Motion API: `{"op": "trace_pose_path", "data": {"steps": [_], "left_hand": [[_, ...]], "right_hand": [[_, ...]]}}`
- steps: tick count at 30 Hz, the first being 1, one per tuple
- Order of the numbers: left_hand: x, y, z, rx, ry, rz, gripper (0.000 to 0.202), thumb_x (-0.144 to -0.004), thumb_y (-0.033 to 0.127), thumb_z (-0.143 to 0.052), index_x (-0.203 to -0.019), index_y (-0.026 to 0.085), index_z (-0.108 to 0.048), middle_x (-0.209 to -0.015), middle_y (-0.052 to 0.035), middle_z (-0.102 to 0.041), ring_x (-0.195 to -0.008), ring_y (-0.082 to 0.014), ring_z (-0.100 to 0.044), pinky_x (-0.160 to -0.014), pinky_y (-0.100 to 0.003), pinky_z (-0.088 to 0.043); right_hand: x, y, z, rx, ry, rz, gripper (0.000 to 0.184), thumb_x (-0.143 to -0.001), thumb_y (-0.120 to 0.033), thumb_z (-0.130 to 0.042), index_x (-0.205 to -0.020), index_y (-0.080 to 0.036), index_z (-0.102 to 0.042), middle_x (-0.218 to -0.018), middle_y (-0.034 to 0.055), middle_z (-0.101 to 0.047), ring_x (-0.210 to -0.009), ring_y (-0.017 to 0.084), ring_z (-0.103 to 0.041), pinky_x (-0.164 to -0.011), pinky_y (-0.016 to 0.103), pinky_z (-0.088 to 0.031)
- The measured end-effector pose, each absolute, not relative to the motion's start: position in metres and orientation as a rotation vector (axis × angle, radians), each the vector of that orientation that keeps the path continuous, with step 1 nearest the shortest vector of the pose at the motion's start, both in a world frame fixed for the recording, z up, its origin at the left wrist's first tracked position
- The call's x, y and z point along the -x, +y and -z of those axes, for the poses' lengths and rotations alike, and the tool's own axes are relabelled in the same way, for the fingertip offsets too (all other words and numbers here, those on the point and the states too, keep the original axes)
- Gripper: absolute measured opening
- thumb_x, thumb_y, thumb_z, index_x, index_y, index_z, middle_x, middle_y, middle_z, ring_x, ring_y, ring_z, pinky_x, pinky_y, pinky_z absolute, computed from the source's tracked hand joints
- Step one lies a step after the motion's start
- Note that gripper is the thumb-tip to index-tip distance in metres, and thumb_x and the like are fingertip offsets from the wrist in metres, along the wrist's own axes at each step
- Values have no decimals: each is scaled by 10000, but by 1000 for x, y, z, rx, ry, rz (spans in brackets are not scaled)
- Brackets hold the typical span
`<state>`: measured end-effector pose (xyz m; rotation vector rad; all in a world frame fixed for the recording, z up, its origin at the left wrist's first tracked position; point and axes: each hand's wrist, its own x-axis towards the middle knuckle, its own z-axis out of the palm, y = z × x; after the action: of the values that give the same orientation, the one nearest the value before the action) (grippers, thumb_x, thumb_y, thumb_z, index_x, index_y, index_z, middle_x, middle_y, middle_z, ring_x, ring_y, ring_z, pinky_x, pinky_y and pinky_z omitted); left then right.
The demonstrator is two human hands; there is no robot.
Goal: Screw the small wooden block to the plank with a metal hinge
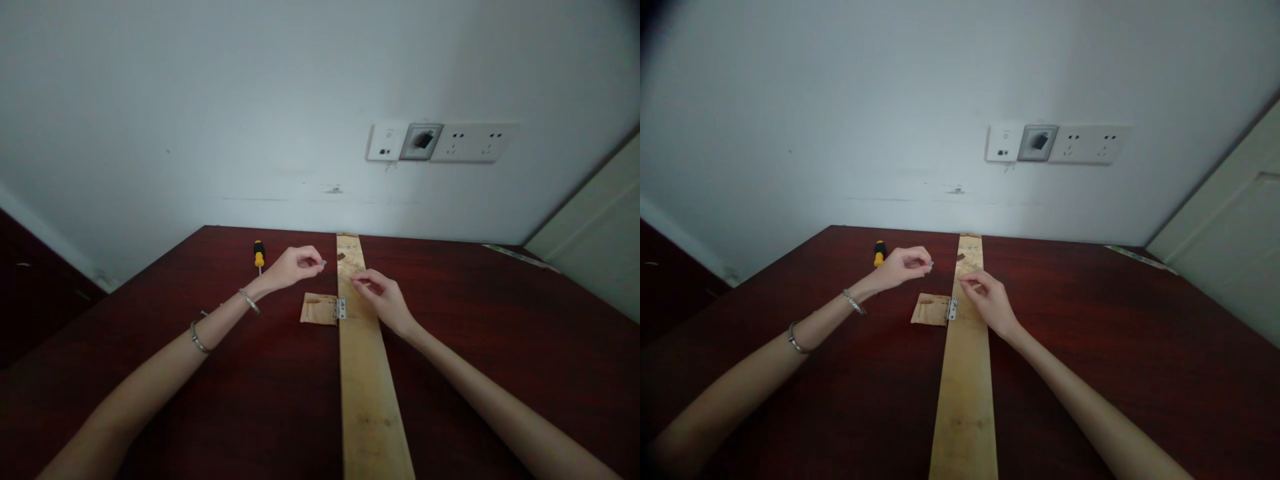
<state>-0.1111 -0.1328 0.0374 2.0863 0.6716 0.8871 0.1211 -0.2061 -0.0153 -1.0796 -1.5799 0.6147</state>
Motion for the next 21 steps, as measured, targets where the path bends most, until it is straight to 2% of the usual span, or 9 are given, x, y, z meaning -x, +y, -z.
{"op": "trace_pose_path", "data": {"steps": [6,14,21], "left_hand": [[86,-148,-24,-1991,582,-897,172,-797,277,-653,-762,114,-611,-846,-34,-569,-681,-69,-512,-610,-198,-428],[87,-152,-22,-1926,609,-948,185,-800,298,-663,-764,119,-635,-842,-36,-562,-716,-90,-538,-616,-207,-468],[82,-158,-17,-1908,549,-924,191,-802,305,-684,-784,116,-663,-841,-45,-579,-733,-97,-555,-646,-215,-467]], "right_hand": [[-114,-214,5,1015,-1534,-655,176,-833,-385,-643,-874,-228,-710,-910,54,-692,-827,179,-643,-684,294,-524],[-107,-216,3,1046,-1511,-741,185,-804,-386,-669,-880,-227,-727,-885,45,-734,-749,166,-654,-678,305,-538],[-107,-217,1,1021,-1477,-765,175,-791,-370,-685,-878,-231,-744,-906,44,-743,-772,170,-671,-666,296,-536]]}}
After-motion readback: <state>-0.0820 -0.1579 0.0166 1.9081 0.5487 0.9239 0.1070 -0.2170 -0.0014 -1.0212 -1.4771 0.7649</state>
